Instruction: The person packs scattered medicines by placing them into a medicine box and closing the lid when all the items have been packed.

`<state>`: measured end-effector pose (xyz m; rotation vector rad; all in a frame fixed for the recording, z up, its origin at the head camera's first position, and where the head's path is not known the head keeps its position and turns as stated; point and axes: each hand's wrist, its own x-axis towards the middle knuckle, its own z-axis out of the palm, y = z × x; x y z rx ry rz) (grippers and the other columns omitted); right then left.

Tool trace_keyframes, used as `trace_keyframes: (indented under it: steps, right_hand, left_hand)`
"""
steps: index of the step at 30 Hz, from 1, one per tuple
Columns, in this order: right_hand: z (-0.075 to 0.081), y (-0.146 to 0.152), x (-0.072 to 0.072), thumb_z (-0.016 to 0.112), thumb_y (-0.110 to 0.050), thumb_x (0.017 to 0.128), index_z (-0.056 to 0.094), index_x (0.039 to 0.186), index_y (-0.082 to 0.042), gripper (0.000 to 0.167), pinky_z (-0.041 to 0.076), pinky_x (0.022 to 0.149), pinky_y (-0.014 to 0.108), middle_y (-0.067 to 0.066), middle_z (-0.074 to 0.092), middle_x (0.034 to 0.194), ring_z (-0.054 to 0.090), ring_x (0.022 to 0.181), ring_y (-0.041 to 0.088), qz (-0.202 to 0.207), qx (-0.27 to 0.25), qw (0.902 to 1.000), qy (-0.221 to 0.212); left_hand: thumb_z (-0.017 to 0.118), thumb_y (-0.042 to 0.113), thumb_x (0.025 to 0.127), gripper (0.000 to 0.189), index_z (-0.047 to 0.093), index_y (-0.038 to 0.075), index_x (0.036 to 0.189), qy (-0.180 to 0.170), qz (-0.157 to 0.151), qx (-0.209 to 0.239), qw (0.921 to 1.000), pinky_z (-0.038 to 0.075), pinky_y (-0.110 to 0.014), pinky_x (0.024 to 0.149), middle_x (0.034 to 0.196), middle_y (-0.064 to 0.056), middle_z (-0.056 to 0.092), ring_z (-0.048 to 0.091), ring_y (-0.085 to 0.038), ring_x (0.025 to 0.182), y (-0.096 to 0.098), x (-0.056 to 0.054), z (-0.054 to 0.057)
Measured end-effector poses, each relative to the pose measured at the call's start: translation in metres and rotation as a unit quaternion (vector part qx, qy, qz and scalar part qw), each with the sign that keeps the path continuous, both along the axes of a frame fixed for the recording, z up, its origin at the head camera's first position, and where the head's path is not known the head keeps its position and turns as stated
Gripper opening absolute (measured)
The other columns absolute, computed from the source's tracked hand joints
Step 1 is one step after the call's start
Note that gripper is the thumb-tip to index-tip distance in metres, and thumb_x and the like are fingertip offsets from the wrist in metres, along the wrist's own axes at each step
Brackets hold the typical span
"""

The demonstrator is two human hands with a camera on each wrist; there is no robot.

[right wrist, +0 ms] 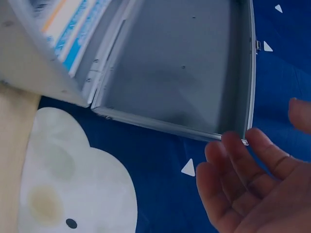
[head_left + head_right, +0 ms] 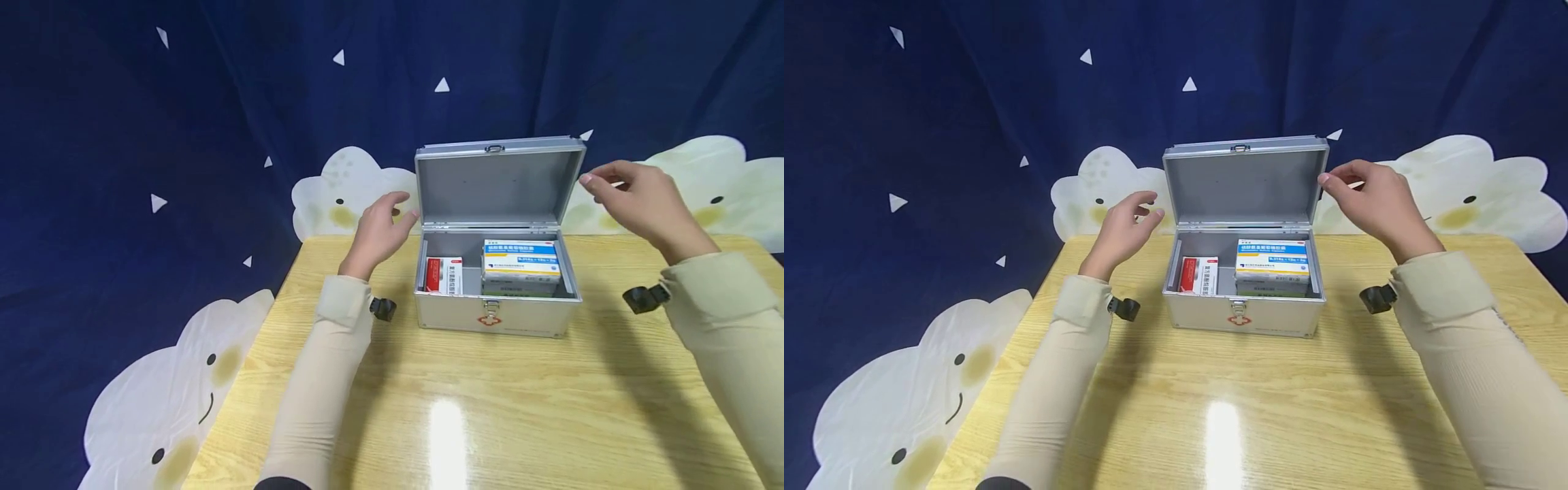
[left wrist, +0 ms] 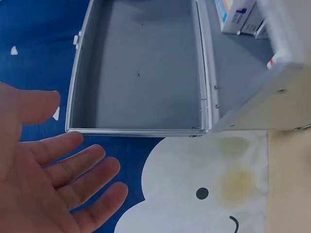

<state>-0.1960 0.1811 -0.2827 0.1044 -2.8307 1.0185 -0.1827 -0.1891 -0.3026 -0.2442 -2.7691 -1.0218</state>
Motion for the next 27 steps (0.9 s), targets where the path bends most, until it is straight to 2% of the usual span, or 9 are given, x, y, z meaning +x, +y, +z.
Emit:
trace_keyframes:
  steps: [5,9,11,14,17,18,20,24,27]
  right_hand:
    - [0.009,-0.009,-0.011,0.041,-0.063,0.096,0.052,0.14,-0.004,0.075,0.043,0.069,0.022,0.019,0.061,0.123,0.056,0.089,0.011,-0.01,-0.035,0.9991,-0.023]
    - [0.013,-0.009,-0.018,0.039,-0.063,0.096,0.047,0.143,0.0,0.079,0.045,0.065,0.019,0.021,0.056,0.13,0.056,0.088,0.014,-0.027,-0.058,0.9972,-0.039]
    - [0.015,-0.007,-0.024,0.037,-0.064,0.096,0.047,0.143,0.0,0.08,0.045,0.062,0.02,0.019,0.056,0.127,0.055,0.085,0.012,-0.042,-0.064,0.9963,-0.039]
    - [0.016,-0.004,-0.032,0.03,-0.066,0.097,0.044,0.146,0.0,0.083,0.046,0.065,0.023,0.021,0.054,0.132,0.057,0.091,0.014,-0.057,-0.081,0.9937,-0.052]
    - [0.012,-0.001,-0.036,0.021,-0.066,0.098,0.04,0.149,0.001,0.086,0.046,0.071,0.023,0.024,0.047,0.143,0.057,0.097,0.014,-0.053,-0.099,0.9908,-0.075]
    - [0.01,0.001,-0.037,0.019,-0.067,0.098,0.04,0.148,0.001,0.087,0.047,0.072,0.022,0.025,0.045,0.145,0.056,0.097,0.012,-0.05,-0.104,0.9899,-0.082]
    - [0.006,0.004,-0.037,0.017,-0.067,0.098,0.041,0.147,0.002,0.088,0.047,0.071,0.023,0.025,0.044,0.146,0.055,0.093,0.007,-0.044,-0.11,0.9887,-0.092]
    - [0.005,0.001,-0.037,0.018,-0.069,0.097,0.041,0.148,0.0,0.089,0.046,0.075,0.026,0.024,0.041,0.149,0.055,0.098,0.011,-0.035,-0.109,0.9875,-0.109]
    - [0.009,-0.011,-0.042,0.02,-0.07,0.096,0.041,0.149,0.0,0.09,0.046,0.077,0.028,0.023,0.042,0.15,0.055,0.102,0.017,-0.024,-0.108,0.9869,-0.117]
  left_hand:
    - [0.05,0.035,0.101,0.048,0.052,0.01,0.142,-0.02,0.015,-0.018,0.9995,0.048,-0.041,0.105,0.147,-0.007,0.055,0.06,-0.027,0.125,-0.003,-0.018,0.014]
    - [0.046,0.037,0.103,0.046,0.054,0.009,0.139,-0.034,0.018,-0.016,0.9991,0.045,-0.041,0.108,0.144,-0.008,0.057,0.058,-0.027,0.127,-0.007,-0.034,0.02]
    - [0.043,0.038,0.104,0.046,0.054,0.009,0.139,-0.046,0.022,-0.009,0.9986,0.044,-0.041,0.109,0.142,-0.009,0.058,0.057,-0.027,0.129,-0.006,-0.044,0.02]
    - [0.038,0.039,0.106,0.048,0.055,0.008,0.138,-0.057,0.03,0.004,0.9979,0.043,-0.042,0.109,0.139,-0.011,0.06,0.055,-0.027,0.129,-0.004,-0.056,0.018]
    - [0.032,0.041,0.107,0.051,0.055,0.007,0.138,-0.056,0.03,0.009,0.9979,0.043,-0.042,0.11,0.137,-0.012,0.061,0.055,-0.029,0.128,0.0,-0.068,0.015]
    - [0.031,0.042,0.107,0.052,0.057,0.006,0.135,-0.057,0.03,0.014,0.9978,0.045,-0.041,0.106,0.129,-0.013,0.064,0.058,-0.028,0.123,0.002,-0.071,0.013]
    - [0.029,0.045,0.107,0.055,0.058,0.006,0.133,-0.064,0.026,0.033,0.9971,0.046,-0.042,0.102,0.123,-0.014,0.066,0.062,-0.029,0.118,0.006,-0.073,0.01]
    - [0.028,0.05,0.106,0.058,0.058,0.007,0.131,-0.082,0.033,0.071,0.9936,0.05,-0.042,0.097,0.12,-0.014,0.066,0.067,-0.027,0.11,0.007,-0.069,0.006]
    - [0.028,0.052,0.105,0.06,0.058,0.009,0.132,-0.083,0.05,0.085,0.9916,0.049,-0.043,0.1,0.131,-0.013,0.063,0.067,-0.027,0.114,0.002,-0.065,0.008]
